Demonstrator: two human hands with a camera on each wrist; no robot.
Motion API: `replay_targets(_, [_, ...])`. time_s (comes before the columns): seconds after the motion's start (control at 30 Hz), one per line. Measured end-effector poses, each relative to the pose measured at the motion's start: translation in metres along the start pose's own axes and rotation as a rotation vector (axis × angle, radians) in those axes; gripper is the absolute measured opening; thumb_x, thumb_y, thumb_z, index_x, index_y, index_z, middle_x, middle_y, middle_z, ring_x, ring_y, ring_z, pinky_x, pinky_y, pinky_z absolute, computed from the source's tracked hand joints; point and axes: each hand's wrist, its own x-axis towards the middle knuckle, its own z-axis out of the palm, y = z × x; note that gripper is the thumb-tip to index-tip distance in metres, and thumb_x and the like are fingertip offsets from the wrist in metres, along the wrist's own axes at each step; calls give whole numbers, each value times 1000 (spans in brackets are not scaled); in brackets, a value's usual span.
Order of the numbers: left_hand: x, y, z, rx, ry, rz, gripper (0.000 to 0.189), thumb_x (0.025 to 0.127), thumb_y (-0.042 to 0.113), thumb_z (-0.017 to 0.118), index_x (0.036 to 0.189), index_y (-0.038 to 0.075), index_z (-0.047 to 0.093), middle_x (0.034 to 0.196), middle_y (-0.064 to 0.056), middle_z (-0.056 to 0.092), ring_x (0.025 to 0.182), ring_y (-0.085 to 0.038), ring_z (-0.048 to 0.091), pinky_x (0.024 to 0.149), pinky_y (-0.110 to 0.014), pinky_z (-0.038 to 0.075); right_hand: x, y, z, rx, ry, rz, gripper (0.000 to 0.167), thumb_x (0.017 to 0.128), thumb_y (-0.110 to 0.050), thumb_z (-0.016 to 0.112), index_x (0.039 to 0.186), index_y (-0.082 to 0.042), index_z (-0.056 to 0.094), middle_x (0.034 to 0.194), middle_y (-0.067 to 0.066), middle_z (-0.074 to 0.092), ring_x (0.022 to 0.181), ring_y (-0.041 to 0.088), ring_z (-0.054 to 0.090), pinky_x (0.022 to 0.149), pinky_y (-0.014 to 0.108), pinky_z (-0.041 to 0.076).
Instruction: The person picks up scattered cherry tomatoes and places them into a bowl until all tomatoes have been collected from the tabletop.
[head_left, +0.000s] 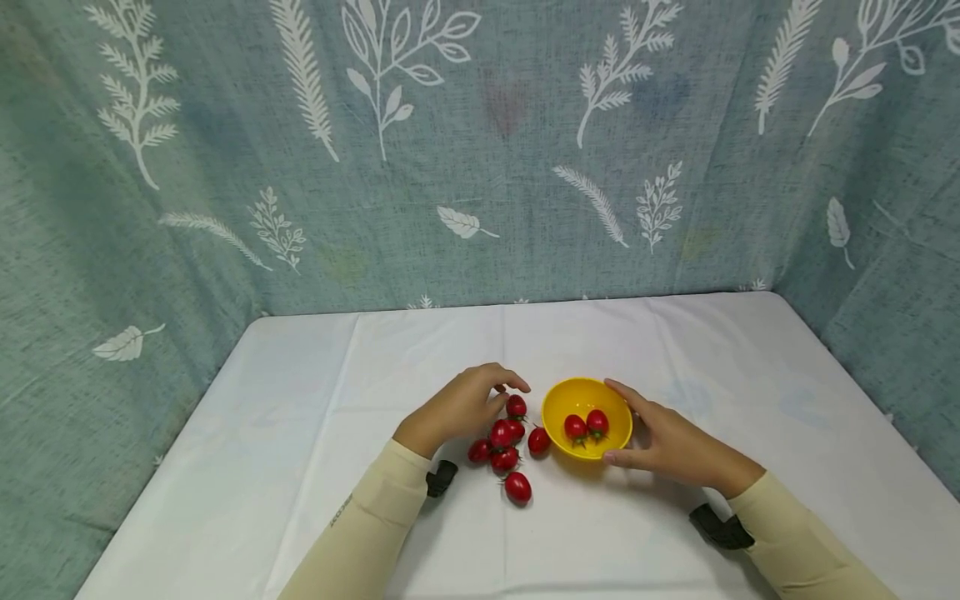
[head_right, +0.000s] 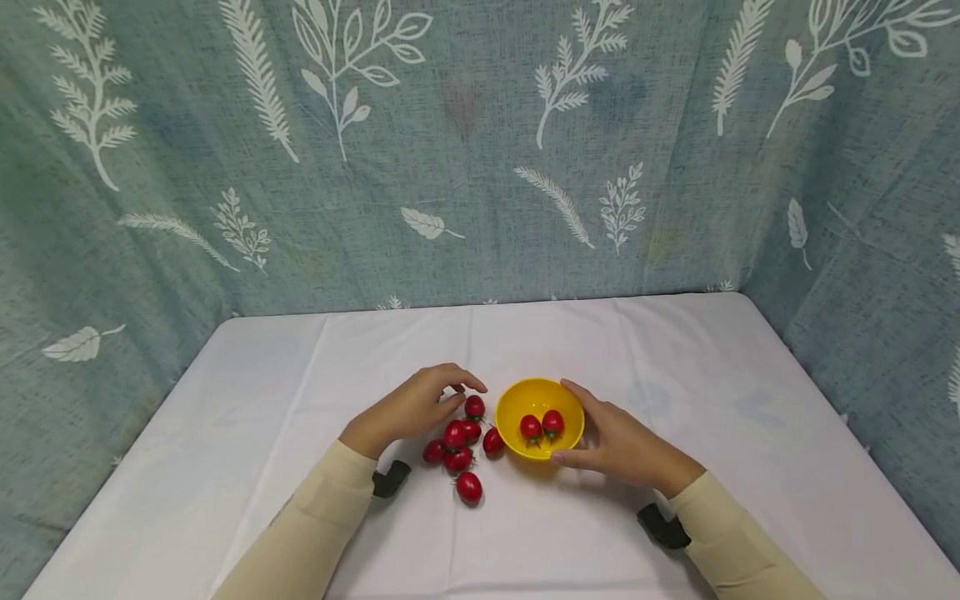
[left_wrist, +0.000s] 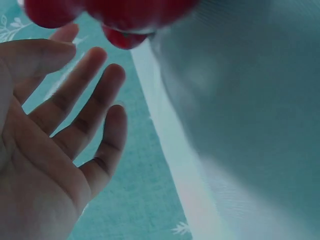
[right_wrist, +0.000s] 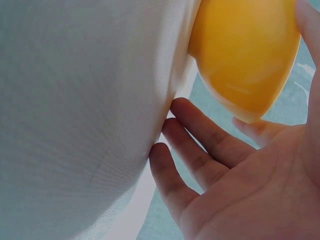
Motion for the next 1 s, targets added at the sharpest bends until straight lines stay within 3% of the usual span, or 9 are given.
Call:
replay_targets(0.23, [-1,-10,3,15,-48,-47,33,99,4,53,122,20,71,121,4,67,110,-18,61,99,-36,52,0,1,1,1,1,-9,104,82,-52,77,160,-15,20,161,17,32,147,43,33,114,66,27])
replay_targets(0.43, [1,-13,5,8,-81,-57,34,97,8,63,127,21,68,125,5,67,114,-19,61,100,-37,52,0,2,1,3,-1,-2,104,82,-52,77,160,-14,20,161,18,33,147,43,33,114,66,27])
replay_targets(1.0, [4,-10,10,51,-65,-91,33,90,17,75,122,20,68,111,4,65,101,-16,57,93,-30,53,3,2,-1,-18,2,-4,105,81,-54,77,160,-14,20,161,17,33,147,42,33,115,64,28])
